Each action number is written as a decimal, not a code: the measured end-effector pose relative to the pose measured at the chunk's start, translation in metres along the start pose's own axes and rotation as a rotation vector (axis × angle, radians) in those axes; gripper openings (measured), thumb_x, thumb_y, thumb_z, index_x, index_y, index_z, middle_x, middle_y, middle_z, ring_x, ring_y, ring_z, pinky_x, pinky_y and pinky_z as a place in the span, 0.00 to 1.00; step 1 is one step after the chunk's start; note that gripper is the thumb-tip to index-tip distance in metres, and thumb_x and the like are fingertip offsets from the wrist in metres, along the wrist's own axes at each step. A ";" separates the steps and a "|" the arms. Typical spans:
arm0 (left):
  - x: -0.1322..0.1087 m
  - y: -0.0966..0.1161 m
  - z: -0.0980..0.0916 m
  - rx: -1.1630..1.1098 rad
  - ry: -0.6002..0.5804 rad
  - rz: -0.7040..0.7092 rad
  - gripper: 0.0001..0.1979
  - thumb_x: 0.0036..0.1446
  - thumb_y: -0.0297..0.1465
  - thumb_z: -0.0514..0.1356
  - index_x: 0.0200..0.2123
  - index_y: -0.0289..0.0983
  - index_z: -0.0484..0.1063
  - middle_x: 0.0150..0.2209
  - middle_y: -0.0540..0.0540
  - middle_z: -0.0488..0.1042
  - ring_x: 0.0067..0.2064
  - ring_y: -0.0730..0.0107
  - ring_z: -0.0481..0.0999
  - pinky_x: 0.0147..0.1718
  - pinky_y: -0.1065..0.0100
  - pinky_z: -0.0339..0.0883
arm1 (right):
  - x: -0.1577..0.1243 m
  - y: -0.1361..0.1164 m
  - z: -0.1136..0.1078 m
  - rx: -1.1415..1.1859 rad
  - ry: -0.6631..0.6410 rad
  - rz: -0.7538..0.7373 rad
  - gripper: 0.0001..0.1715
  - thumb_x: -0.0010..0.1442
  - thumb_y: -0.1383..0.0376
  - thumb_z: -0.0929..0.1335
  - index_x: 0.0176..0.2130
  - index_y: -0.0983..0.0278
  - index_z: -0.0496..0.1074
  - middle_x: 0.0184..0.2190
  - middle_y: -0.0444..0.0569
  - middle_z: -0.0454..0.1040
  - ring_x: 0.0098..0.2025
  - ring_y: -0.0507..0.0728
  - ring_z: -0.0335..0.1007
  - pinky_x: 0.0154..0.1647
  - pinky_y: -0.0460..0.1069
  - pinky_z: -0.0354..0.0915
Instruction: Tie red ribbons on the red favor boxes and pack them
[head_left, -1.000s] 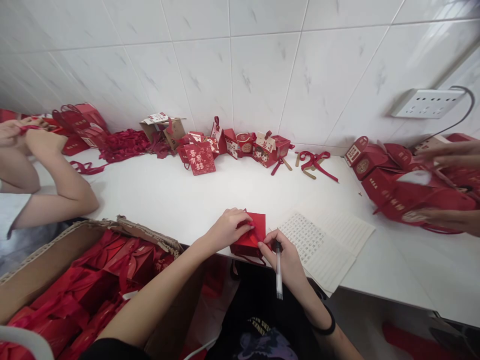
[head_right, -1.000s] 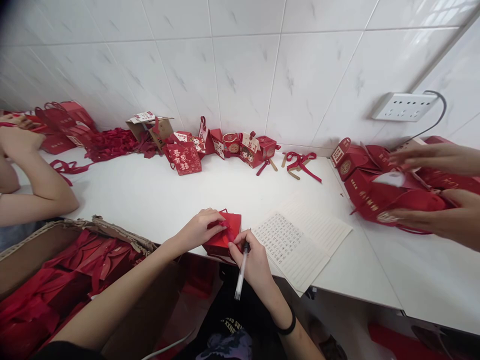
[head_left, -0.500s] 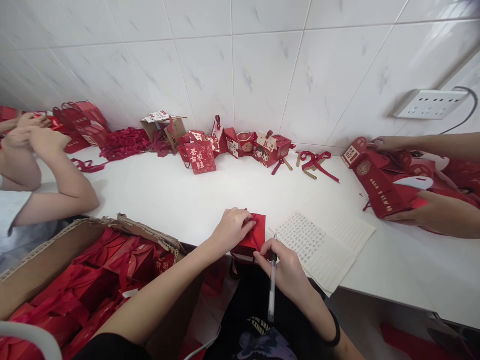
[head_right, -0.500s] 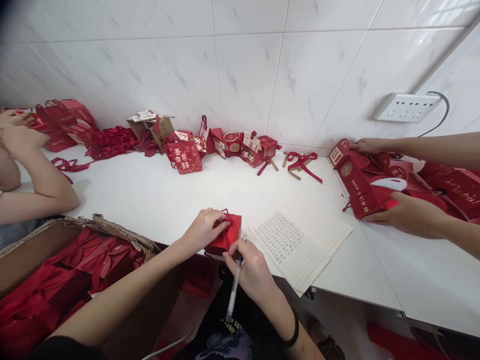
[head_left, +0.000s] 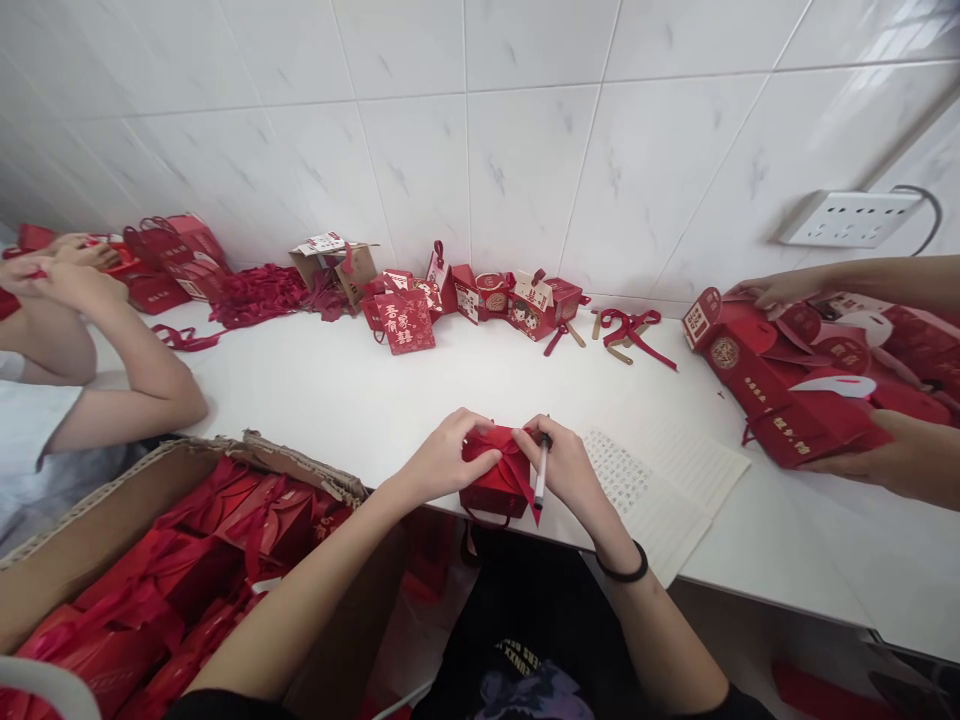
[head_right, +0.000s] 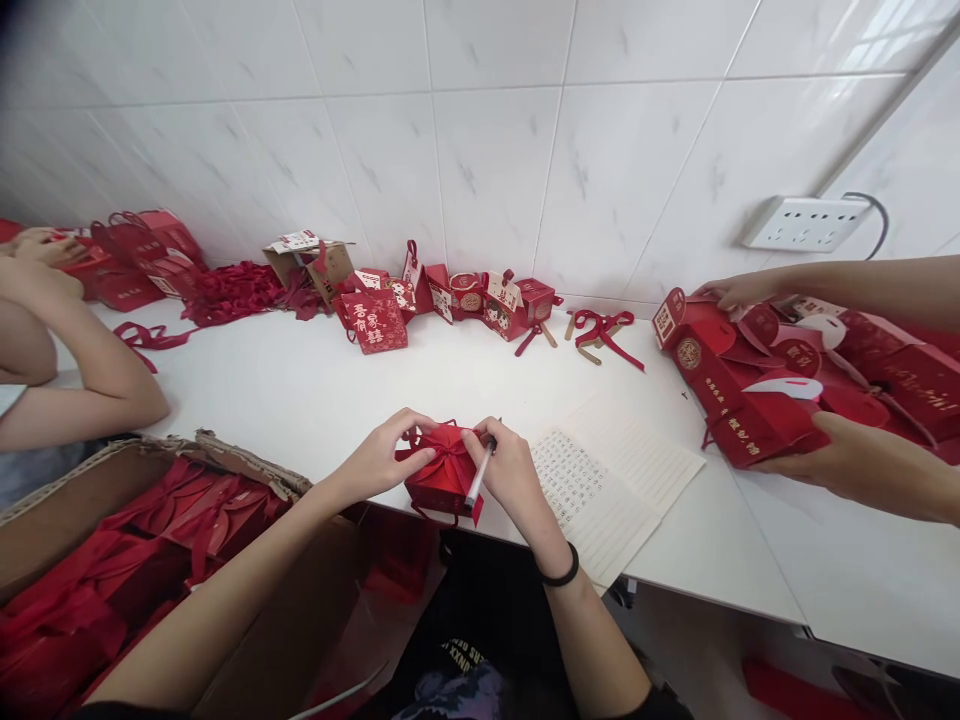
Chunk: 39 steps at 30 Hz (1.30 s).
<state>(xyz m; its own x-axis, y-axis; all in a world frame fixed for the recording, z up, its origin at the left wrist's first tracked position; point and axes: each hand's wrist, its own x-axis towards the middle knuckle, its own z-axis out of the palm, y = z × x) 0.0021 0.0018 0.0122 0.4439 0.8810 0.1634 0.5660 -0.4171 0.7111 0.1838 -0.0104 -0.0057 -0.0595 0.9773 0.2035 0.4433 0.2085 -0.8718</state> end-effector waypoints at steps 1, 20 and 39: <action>-0.003 -0.003 -0.004 -0.026 0.005 -0.032 0.10 0.53 0.33 0.58 0.40 0.37 0.69 0.41 0.45 0.71 0.40 0.66 0.71 0.42 0.64 0.66 | -0.003 0.001 0.000 0.008 0.029 0.011 0.20 0.58 0.51 0.63 0.24 0.62 0.63 0.18 0.42 0.64 0.21 0.52 0.57 0.23 0.46 0.55; -0.010 -0.016 -0.003 -0.817 0.026 -0.328 0.14 0.46 0.33 0.63 0.37 0.34 0.69 0.37 0.46 0.74 0.39 0.68 0.74 0.44 0.62 0.67 | -0.019 0.013 0.003 0.267 0.100 0.142 0.23 0.52 0.46 0.66 0.26 0.64 0.66 0.18 0.41 0.60 0.21 0.51 0.54 0.22 0.47 0.54; -0.012 -0.019 -0.008 -0.810 -0.031 -0.330 0.15 0.49 0.35 0.62 0.40 0.35 0.69 0.32 0.47 0.76 0.38 0.66 0.75 0.43 0.63 0.64 | -0.017 0.005 0.002 0.322 0.128 0.093 0.17 0.52 0.52 0.69 0.32 0.63 0.69 0.26 0.46 0.71 0.28 0.54 0.65 0.31 0.49 0.63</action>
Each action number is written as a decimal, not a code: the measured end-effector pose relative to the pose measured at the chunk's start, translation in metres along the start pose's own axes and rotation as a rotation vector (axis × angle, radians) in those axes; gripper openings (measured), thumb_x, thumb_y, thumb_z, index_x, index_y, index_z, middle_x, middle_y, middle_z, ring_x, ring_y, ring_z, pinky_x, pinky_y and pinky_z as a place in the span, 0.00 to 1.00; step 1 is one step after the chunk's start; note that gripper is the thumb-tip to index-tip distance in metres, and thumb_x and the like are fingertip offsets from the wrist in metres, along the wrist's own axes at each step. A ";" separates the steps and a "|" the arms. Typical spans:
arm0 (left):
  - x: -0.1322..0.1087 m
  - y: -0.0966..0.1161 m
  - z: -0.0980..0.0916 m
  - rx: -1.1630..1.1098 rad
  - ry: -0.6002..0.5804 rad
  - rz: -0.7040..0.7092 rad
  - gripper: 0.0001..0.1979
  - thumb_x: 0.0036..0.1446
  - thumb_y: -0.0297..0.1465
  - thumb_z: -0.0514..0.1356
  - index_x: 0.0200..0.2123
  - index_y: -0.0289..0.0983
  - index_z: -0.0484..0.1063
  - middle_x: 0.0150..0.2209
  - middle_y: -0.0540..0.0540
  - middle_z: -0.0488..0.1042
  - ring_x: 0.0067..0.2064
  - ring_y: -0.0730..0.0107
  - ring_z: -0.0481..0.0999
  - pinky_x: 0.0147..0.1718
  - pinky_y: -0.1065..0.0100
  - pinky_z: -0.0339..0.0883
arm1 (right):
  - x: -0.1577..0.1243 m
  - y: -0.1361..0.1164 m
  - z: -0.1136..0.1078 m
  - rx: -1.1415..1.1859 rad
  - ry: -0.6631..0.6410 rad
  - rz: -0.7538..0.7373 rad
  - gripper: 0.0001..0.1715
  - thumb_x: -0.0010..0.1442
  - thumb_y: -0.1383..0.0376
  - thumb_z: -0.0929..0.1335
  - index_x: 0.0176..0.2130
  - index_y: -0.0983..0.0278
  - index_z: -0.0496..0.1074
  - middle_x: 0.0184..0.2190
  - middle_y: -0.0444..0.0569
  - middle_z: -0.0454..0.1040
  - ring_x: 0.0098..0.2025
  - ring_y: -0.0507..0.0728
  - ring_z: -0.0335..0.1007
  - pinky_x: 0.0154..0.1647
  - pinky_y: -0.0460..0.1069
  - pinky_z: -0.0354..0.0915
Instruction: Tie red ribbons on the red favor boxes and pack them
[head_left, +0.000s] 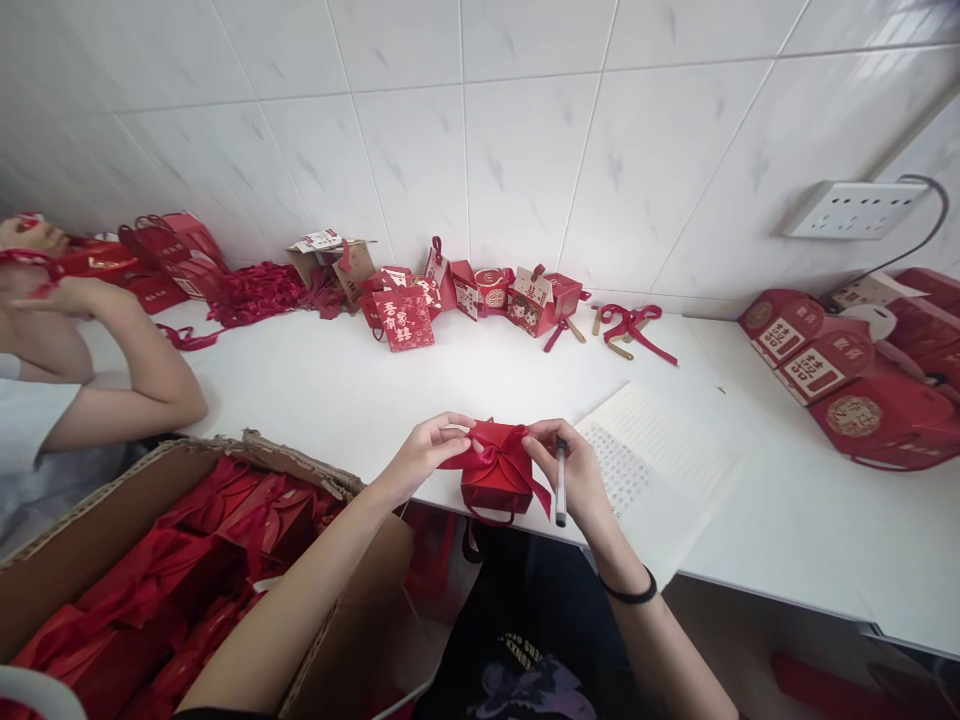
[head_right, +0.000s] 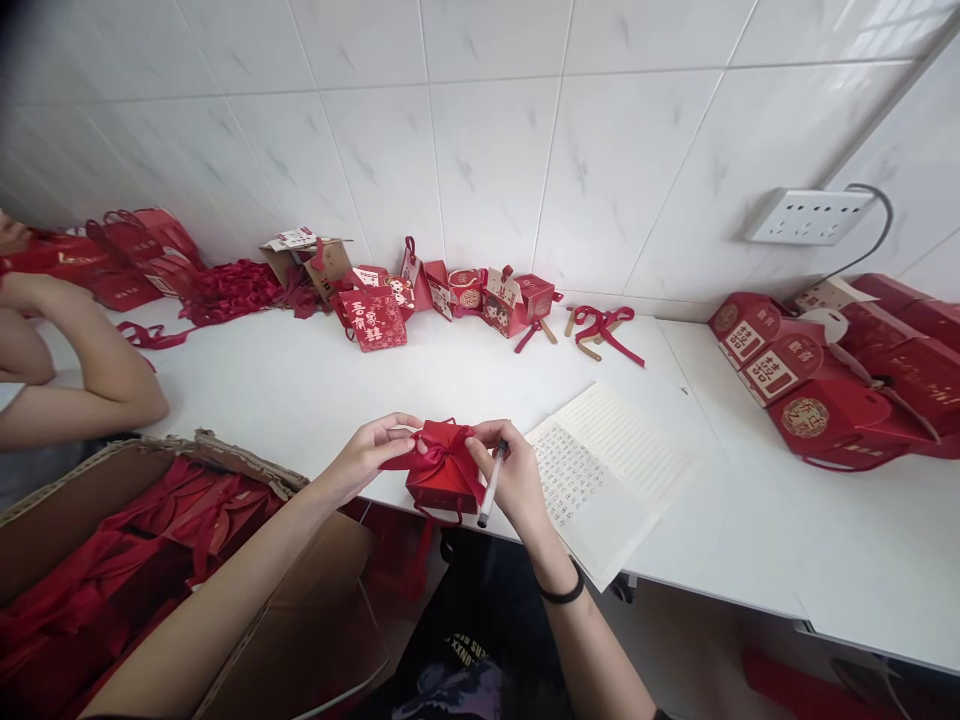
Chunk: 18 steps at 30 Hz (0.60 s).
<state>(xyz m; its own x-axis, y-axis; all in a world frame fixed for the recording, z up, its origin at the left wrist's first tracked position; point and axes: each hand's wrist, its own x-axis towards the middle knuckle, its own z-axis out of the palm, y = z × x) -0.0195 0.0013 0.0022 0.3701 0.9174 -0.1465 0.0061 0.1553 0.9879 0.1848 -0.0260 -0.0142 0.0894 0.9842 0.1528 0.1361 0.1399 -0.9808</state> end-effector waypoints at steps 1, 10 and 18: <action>0.000 0.001 0.001 -0.003 -0.003 0.004 0.14 0.50 0.36 0.62 0.39 0.35 0.69 0.31 0.47 0.76 0.37 0.66 0.75 0.43 0.63 0.63 | 0.001 -0.001 0.001 -0.001 0.009 0.009 0.17 0.52 0.51 0.69 0.32 0.63 0.69 0.27 0.46 0.71 0.29 0.55 0.66 0.31 0.49 0.63; -0.001 0.002 0.002 0.152 0.017 0.051 0.11 0.53 0.39 0.59 0.34 0.36 0.71 0.35 0.47 0.72 0.39 0.68 0.71 0.42 0.66 0.63 | 0.010 -0.005 0.007 0.076 -0.013 0.106 0.18 0.49 0.52 0.70 0.28 0.62 0.64 0.19 0.41 0.63 0.20 0.51 0.57 0.21 0.47 0.55; 0.012 0.026 0.019 0.712 0.021 0.327 0.11 0.53 0.32 0.57 0.40 0.40 0.74 0.48 0.43 0.69 0.53 0.59 0.64 0.52 0.59 0.58 | 0.005 -0.009 0.005 0.181 -0.147 0.021 0.18 0.50 0.54 0.71 0.27 0.62 0.61 0.27 0.46 0.71 0.27 0.53 0.64 0.29 0.48 0.60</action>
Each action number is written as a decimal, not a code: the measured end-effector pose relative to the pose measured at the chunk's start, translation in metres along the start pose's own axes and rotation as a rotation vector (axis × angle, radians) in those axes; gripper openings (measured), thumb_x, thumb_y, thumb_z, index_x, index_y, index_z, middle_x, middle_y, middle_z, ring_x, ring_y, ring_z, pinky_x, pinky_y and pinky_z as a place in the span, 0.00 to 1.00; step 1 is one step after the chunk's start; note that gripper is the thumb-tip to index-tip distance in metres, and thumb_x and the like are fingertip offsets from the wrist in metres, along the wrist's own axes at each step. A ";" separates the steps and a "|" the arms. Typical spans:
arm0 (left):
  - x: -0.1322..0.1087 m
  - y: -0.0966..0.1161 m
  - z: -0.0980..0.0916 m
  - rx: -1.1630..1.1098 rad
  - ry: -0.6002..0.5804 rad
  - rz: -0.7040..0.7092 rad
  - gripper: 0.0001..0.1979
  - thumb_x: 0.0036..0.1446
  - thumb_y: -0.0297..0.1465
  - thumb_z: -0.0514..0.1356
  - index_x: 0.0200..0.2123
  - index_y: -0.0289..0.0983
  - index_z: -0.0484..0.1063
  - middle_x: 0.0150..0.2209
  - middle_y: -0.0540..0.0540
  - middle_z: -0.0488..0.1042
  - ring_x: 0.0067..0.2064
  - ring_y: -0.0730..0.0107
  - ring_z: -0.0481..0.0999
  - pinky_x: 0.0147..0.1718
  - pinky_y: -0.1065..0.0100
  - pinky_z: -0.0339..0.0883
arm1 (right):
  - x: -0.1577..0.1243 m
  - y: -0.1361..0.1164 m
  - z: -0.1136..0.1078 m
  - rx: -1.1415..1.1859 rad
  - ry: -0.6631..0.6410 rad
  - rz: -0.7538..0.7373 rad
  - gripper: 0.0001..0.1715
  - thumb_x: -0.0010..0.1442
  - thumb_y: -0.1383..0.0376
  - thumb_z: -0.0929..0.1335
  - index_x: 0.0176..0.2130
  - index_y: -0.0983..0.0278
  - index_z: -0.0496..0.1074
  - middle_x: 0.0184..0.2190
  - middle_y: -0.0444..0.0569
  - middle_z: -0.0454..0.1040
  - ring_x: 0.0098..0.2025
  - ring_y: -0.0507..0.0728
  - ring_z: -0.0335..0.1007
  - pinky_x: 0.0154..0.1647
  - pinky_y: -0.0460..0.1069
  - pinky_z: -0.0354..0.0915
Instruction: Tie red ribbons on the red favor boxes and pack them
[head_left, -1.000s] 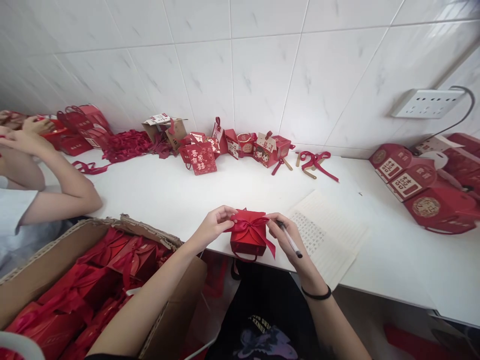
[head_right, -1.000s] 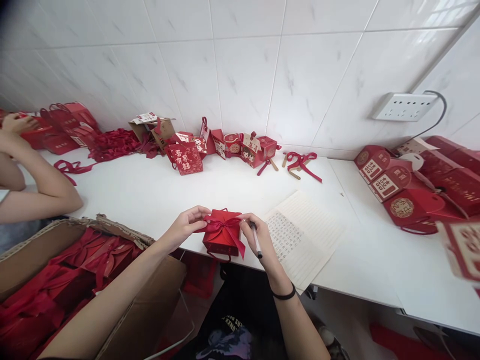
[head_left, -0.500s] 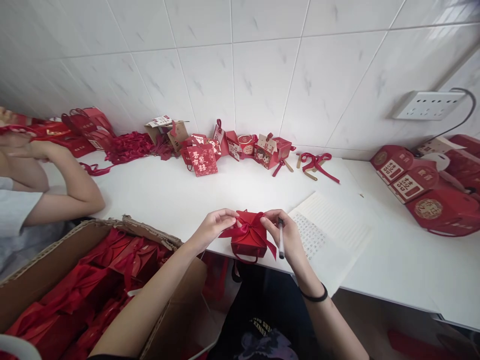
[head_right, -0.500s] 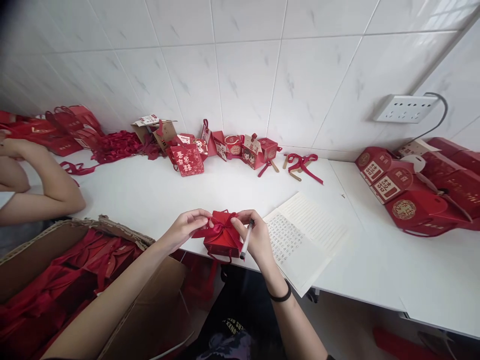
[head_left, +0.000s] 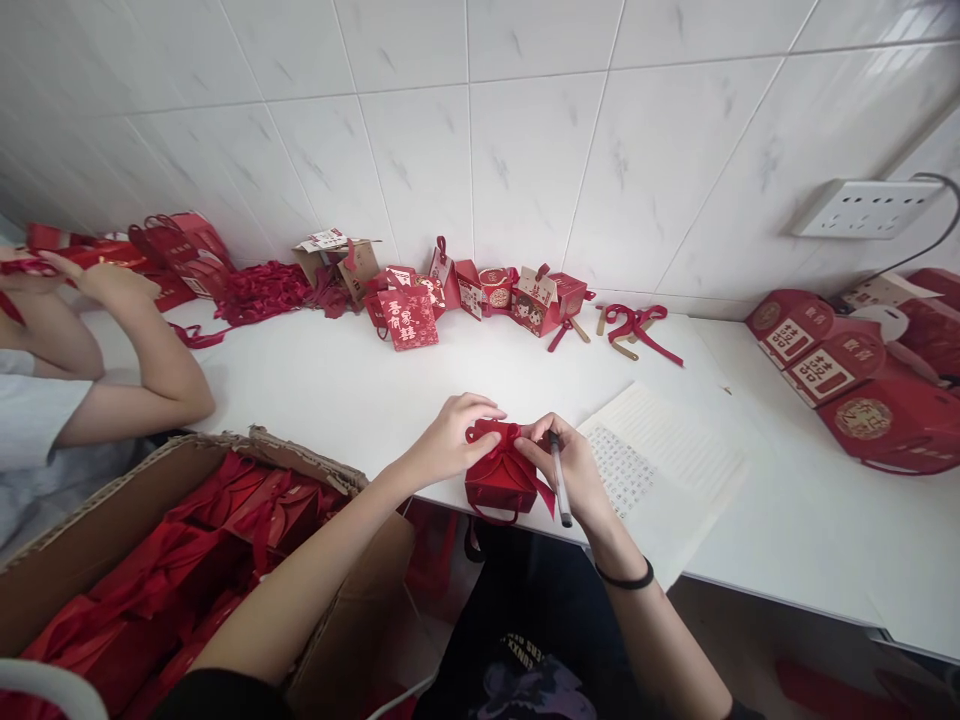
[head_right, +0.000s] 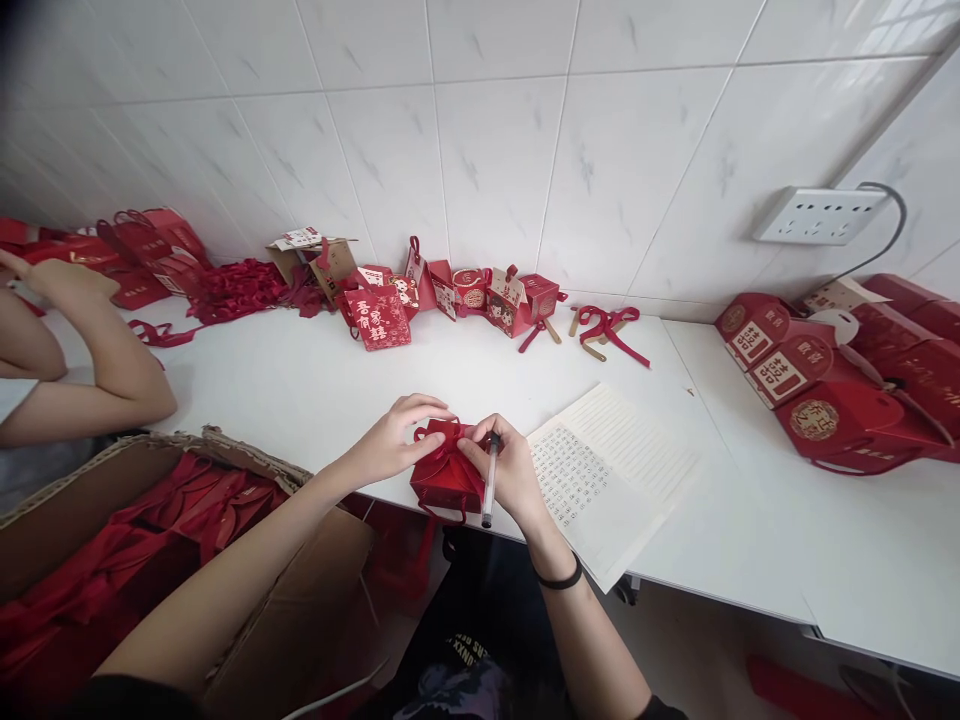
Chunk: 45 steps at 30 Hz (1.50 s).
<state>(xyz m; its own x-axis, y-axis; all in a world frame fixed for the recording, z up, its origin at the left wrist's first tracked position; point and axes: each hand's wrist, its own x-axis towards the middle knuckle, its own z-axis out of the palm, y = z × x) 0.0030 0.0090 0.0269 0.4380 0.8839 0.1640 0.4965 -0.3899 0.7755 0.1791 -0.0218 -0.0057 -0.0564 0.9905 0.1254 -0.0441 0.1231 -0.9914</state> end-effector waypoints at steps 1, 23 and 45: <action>0.005 0.003 0.001 -0.006 -0.060 0.028 0.10 0.53 0.32 0.57 0.39 0.40 0.74 0.47 0.43 0.70 0.53 0.59 0.65 0.53 0.59 0.57 | -0.001 0.000 -0.001 0.001 -0.011 -0.015 0.18 0.50 0.55 0.71 0.27 0.62 0.61 0.29 0.47 0.72 0.28 0.53 0.65 0.30 0.48 0.61; 0.001 -0.011 -0.010 -0.143 -0.090 -0.139 0.12 0.55 0.32 0.53 0.44 0.40 0.68 0.49 0.46 0.69 0.52 0.60 0.66 0.50 0.63 0.59 | -0.003 0.004 -0.012 -0.259 0.142 -0.031 0.14 0.58 0.54 0.65 0.31 0.62 0.65 0.25 0.44 0.68 0.25 0.53 0.60 0.27 0.48 0.59; -0.021 -0.030 0.000 -0.083 -0.076 -0.253 0.20 0.59 0.43 0.48 0.20 0.38 0.55 0.21 0.53 0.55 0.25 0.73 0.56 0.26 0.70 0.52 | -0.007 0.007 -0.014 -0.513 0.057 -0.032 0.24 0.62 0.53 0.59 0.20 0.62 0.52 0.16 0.40 0.51 0.20 0.50 0.46 0.20 0.46 0.48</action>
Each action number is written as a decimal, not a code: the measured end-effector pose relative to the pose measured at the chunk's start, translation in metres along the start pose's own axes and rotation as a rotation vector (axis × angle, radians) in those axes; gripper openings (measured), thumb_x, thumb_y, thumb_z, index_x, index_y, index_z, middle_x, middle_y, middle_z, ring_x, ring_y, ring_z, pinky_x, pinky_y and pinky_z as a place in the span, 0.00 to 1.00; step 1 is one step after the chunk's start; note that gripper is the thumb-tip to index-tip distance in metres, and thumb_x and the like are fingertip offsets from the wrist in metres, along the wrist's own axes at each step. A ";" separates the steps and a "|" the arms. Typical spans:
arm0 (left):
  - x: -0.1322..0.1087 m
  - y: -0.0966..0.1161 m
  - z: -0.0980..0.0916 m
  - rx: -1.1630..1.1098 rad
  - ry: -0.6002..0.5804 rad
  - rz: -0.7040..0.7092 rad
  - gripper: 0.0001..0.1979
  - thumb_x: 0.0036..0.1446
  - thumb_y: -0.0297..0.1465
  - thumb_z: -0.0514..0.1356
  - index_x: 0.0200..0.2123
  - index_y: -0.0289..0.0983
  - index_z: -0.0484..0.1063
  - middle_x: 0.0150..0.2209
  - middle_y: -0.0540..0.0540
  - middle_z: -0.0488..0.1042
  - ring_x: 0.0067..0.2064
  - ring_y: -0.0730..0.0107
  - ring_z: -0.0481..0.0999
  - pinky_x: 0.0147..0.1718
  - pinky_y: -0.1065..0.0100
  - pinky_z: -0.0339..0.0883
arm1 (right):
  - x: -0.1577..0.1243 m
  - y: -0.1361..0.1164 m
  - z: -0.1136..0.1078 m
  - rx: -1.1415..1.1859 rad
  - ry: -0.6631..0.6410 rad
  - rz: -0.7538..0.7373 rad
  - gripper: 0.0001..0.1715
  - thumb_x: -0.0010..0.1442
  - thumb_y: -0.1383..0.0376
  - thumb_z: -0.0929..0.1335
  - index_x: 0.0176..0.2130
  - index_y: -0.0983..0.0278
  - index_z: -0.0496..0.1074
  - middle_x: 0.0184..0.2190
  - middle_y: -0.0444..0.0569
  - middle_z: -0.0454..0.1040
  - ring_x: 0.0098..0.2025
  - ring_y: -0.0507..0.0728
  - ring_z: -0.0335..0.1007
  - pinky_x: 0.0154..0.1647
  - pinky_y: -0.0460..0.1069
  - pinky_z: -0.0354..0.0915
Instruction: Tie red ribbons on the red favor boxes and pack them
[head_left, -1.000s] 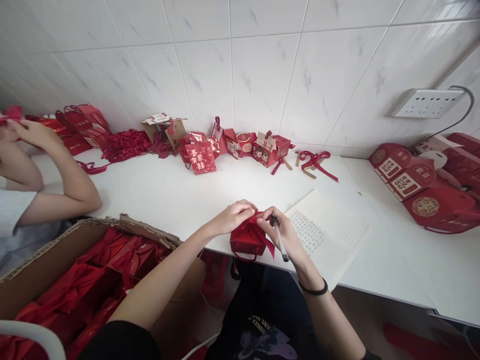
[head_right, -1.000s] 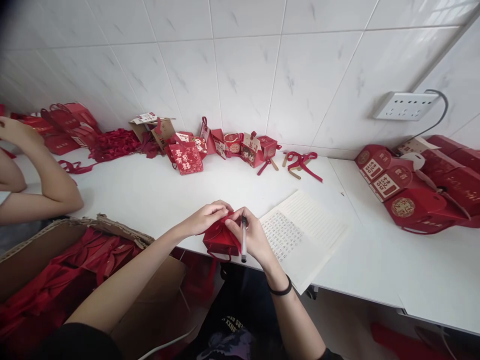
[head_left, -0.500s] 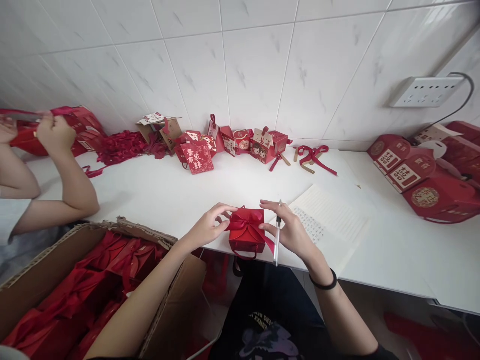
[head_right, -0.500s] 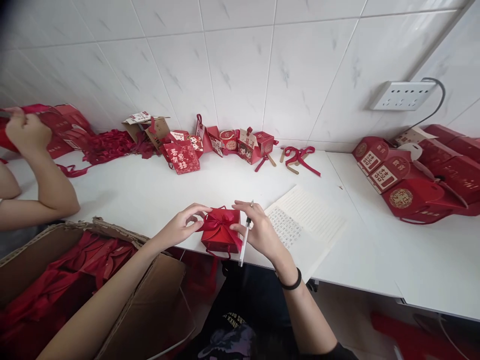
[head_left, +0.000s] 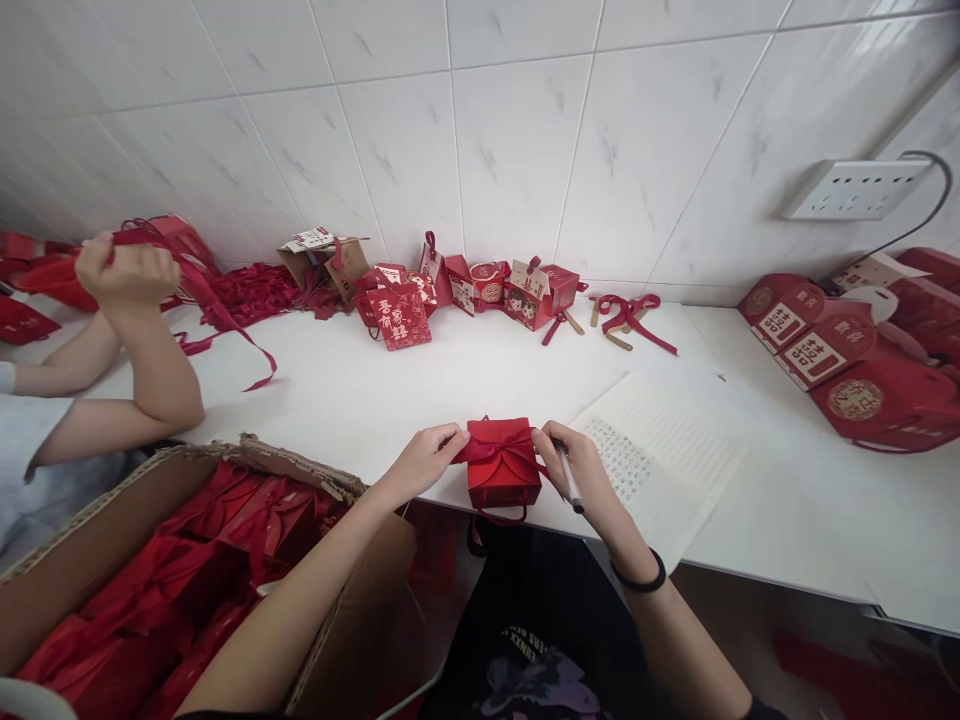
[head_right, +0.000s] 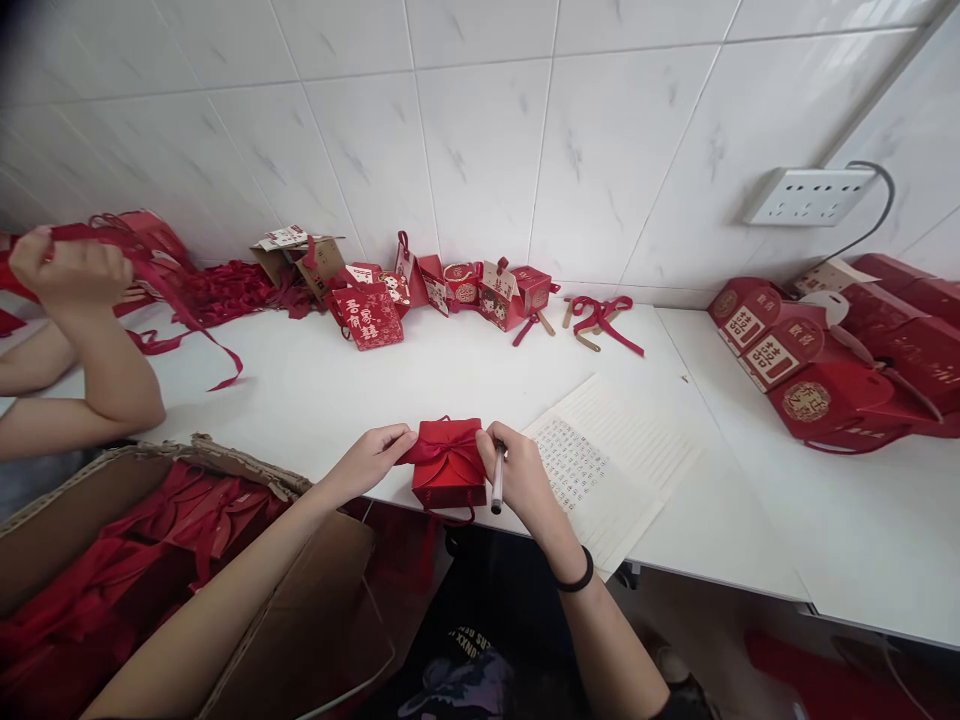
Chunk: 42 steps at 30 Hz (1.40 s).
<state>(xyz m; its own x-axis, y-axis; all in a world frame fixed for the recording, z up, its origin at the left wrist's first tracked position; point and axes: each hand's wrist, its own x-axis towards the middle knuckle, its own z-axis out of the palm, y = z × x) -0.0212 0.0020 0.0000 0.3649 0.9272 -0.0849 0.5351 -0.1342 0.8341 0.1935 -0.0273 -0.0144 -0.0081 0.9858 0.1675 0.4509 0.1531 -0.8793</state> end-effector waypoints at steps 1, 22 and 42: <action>0.000 0.000 0.002 0.007 0.004 -0.017 0.20 0.59 0.43 0.47 0.20 0.38 0.52 0.20 0.54 0.52 0.24 0.73 0.54 0.26 0.70 0.50 | -0.001 0.002 0.002 -0.015 0.012 0.012 0.23 0.61 0.54 0.59 0.20 0.62 0.51 0.16 0.40 0.50 0.20 0.50 0.46 0.20 0.46 0.47; 0.005 0.000 0.004 -0.149 -0.054 -0.051 0.19 0.55 0.43 0.48 0.20 0.37 0.52 0.21 0.54 0.52 0.25 0.75 0.53 0.26 0.70 0.49 | -0.004 -0.011 0.033 -0.440 0.191 -0.808 0.08 0.63 0.72 0.62 0.32 0.65 0.68 0.32 0.52 0.73 0.41 0.57 0.69 0.49 0.55 0.63; 0.001 0.020 0.009 0.248 0.126 0.358 0.07 0.56 0.32 0.54 0.36 0.37 0.69 0.43 0.45 0.68 0.48 0.64 0.65 0.49 0.61 0.60 | -0.019 0.002 0.027 -0.317 0.346 -0.850 0.10 0.57 0.77 0.65 0.35 0.64 0.70 0.28 0.49 0.69 0.35 0.57 0.65 0.36 0.53 0.62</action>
<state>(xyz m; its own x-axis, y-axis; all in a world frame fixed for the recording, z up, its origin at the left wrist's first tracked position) -0.0029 -0.0026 0.0120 0.4731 0.8402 0.2651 0.5640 -0.5200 0.6415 0.1702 -0.0441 -0.0320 -0.2020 0.4721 0.8581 0.6361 0.7294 -0.2515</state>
